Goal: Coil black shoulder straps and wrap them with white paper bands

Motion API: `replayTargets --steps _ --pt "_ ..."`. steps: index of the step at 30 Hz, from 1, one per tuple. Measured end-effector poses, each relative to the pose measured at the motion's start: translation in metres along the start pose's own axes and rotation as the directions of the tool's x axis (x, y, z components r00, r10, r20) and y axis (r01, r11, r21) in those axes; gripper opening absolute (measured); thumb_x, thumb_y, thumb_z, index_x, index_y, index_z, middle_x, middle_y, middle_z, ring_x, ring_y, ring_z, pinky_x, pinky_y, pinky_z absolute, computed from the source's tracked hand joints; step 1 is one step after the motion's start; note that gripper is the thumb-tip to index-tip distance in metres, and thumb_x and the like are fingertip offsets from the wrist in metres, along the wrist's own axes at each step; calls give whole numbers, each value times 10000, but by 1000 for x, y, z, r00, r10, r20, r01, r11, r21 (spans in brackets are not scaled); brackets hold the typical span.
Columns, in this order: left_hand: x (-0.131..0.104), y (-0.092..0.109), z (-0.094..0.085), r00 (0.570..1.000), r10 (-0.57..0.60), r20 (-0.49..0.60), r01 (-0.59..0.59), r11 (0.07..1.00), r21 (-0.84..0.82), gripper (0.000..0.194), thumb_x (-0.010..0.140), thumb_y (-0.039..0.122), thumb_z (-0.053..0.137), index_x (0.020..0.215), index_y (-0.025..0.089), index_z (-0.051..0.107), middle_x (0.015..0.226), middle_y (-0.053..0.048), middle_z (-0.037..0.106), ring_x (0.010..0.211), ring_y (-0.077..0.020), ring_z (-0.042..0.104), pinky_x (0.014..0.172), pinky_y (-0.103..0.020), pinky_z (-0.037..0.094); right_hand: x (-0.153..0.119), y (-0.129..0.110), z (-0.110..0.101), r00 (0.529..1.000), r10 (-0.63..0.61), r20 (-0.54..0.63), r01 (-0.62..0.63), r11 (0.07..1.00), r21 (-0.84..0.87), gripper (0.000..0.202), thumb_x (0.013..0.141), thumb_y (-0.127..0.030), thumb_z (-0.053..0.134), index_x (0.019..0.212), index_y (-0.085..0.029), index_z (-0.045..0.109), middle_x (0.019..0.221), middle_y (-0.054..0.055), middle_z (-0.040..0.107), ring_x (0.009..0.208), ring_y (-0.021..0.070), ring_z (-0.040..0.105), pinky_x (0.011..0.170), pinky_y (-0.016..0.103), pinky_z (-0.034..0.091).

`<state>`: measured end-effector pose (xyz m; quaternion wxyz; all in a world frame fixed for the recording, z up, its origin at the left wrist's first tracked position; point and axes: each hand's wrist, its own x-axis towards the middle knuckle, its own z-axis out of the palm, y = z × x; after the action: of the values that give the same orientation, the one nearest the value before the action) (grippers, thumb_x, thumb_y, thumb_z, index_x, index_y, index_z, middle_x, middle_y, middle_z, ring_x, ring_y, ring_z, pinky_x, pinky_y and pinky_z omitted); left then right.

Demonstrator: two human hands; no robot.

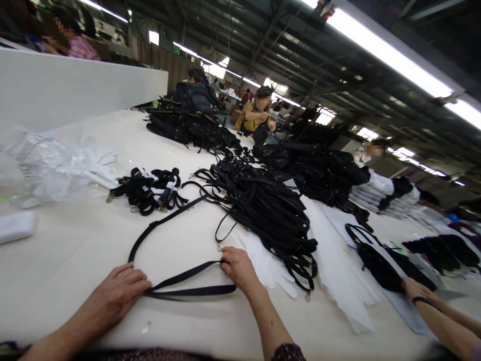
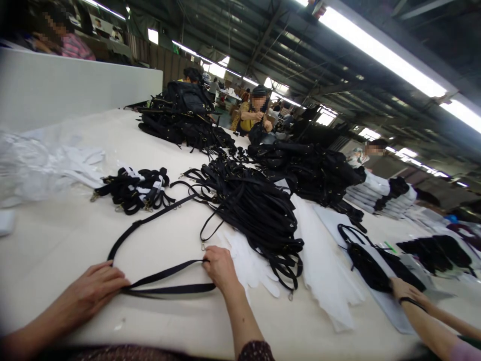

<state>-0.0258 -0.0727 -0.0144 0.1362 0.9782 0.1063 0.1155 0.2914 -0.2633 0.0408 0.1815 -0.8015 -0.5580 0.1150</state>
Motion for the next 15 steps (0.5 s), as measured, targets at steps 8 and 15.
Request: replayTargets --steps 8,15 --pt "6 9 -9 995 -79 64 83 994 -64 329 969 122 428 1154 326 606 1061 20 681 1042 -157 631 1096 -435 282 -19 -3 -24 955 187 230 -294 694 657 249 767 -200 642 1016 -215 631 786 9 726 680 158 644 667 287 481" --pt "-1 -6 3 999 -33 36 35 999 -42 299 967 180 453 1149 346 622 1065 47 711 1041 -145 646 1101 -380 266 -66 19 -35 917 216 335 -358 78 930 386 671 -201 765 1043 -151 677 773 28 709 618 113 614 658 271 492"
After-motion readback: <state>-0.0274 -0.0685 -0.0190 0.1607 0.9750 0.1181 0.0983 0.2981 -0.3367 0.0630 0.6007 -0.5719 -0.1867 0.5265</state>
